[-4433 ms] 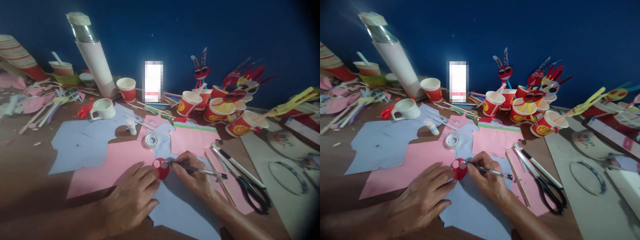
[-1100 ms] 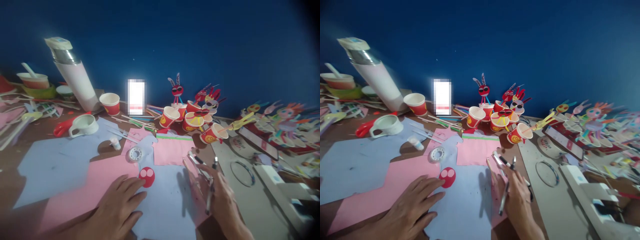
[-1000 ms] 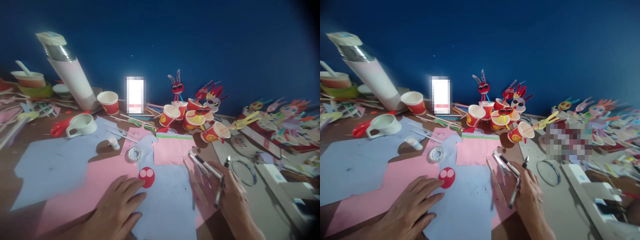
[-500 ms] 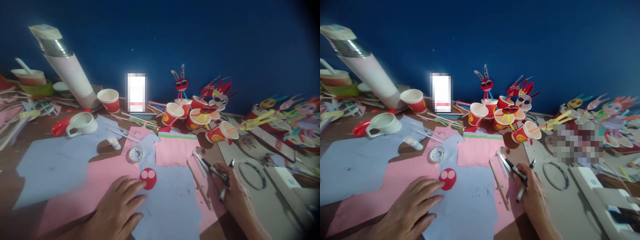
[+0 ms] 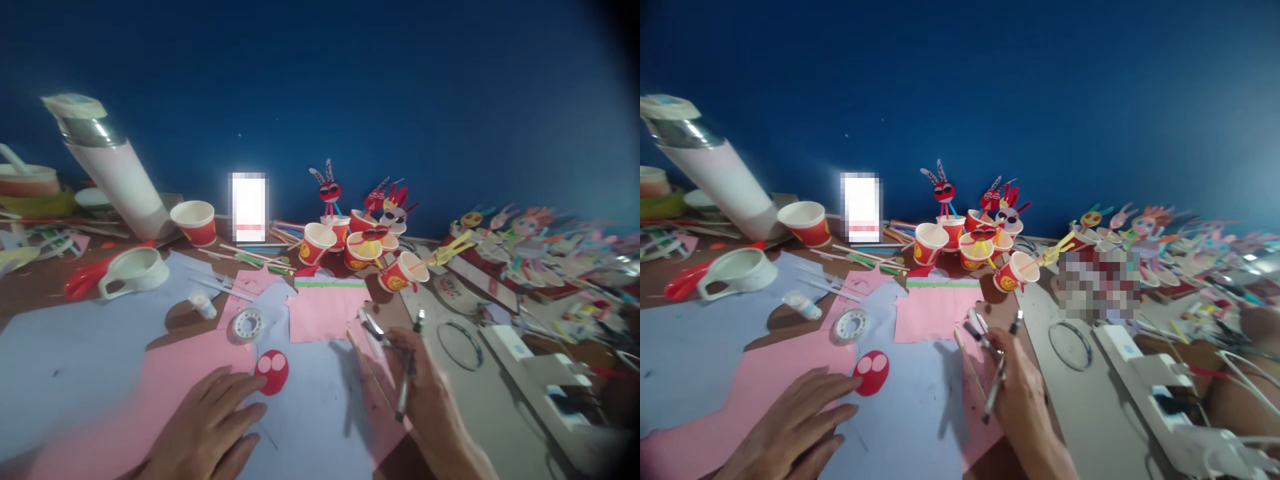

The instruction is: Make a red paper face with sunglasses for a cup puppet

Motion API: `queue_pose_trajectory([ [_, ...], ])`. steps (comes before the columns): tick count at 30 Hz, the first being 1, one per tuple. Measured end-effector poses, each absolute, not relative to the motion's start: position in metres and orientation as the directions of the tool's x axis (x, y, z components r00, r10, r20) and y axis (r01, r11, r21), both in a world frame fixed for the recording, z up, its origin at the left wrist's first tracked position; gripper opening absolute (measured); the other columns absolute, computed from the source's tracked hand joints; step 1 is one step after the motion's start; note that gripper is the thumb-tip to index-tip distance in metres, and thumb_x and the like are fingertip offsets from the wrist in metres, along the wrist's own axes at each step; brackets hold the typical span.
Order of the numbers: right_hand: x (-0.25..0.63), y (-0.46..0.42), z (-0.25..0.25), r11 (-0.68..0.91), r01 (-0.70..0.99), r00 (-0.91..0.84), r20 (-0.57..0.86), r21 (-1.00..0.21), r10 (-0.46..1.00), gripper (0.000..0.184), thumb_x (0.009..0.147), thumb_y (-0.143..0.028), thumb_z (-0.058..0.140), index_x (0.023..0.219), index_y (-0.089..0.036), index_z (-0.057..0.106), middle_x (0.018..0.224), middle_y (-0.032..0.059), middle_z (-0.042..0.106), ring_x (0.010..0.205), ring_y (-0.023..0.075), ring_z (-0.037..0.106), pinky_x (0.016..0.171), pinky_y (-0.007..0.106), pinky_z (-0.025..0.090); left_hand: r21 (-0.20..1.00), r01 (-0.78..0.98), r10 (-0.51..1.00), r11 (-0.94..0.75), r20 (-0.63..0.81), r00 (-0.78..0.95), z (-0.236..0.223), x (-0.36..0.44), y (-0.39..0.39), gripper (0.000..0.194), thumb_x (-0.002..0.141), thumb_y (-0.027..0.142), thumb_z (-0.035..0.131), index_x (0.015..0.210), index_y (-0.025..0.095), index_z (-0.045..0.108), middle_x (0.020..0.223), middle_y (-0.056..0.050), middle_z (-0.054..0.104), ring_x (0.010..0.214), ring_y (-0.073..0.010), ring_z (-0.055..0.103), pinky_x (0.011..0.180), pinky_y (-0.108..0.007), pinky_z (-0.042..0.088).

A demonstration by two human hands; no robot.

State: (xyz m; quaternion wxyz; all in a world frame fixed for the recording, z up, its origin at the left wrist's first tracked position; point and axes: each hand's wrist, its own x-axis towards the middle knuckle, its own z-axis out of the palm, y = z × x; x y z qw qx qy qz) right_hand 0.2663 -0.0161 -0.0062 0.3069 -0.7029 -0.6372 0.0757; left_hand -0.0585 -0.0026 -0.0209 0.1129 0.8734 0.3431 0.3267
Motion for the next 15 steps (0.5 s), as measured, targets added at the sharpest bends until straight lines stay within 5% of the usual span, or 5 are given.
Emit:
queue_pose_trajectory([
  [3,0.234,-0.011,0.007,0.175,0.815,0.013,0.318,-0.553,0.948,0.019,0.090,-0.025,0.048,0.109,-0.024,0.050,0.089,0.0051,0.068,0.077,0.0193,0.067,0.066,0.028,0.051,0.484,0.533,0.720,-0.693,0.466,0.513,-0.017,-0.061,-0.003,0.020,0.082,0.021,0.059,0.101,0.026,0.063,0.110,-0.004,0.064,0.106,-0.0200,0.055,0.097,-0.032,0.040],
  [7,0.192,-0.010,0.024,0.341,0.683,-0.169,0.315,-0.645,0.934,0.022,0.089,-0.017,0.047,0.110,-0.024,0.048,0.084,0.0033,0.068,0.070,0.0158,0.066,0.064,0.024,0.051,0.777,0.445,0.854,-0.445,0.217,0.474,-0.008,-0.061,-0.005,0.030,0.085,0.024,0.052,0.114,0.027,0.057,0.107,-0.004,0.065,0.093,-0.0170,0.062,0.077,-0.021,0.052],
  [11,0.160,-0.014,0.030,0.474,0.580,-0.286,0.380,-0.663,0.880,0.024,0.087,-0.020,0.049,0.110,-0.027,0.049,0.081,0.0021,0.067,0.067,0.0172,0.065,0.059,0.025,0.052,0.971,0.227,0.881,-0.081,-0.037,0.471,0.011,-0.047,0.000,0.039,0.088,0.036,0.049,0.126,0.028,0.048,0.105,-0.004,0.065,0.092,-0.0191,0.062,0.079,-0.029,0.052],
  [15,0.141,-0.012,0.025,0.478,0.415,-0.287,0.387,-0.774,0.876,0.021,0.086,-0.018,0.051,0.106,-0.026,0.048,0.088,0.0027,0.068,0.074,0.0167,0.067,0.066,0.025,0.053,0.998,0.012,0.888,0.054,-0.053,0.457,0.034,-0.029,0.007,0.033,0.086,0.041,0.052,0.112,0.022,0.061,0.101,-0.005,0.065,0.097,-0.0216,0.059,0.086,-0.032,0.047],
])
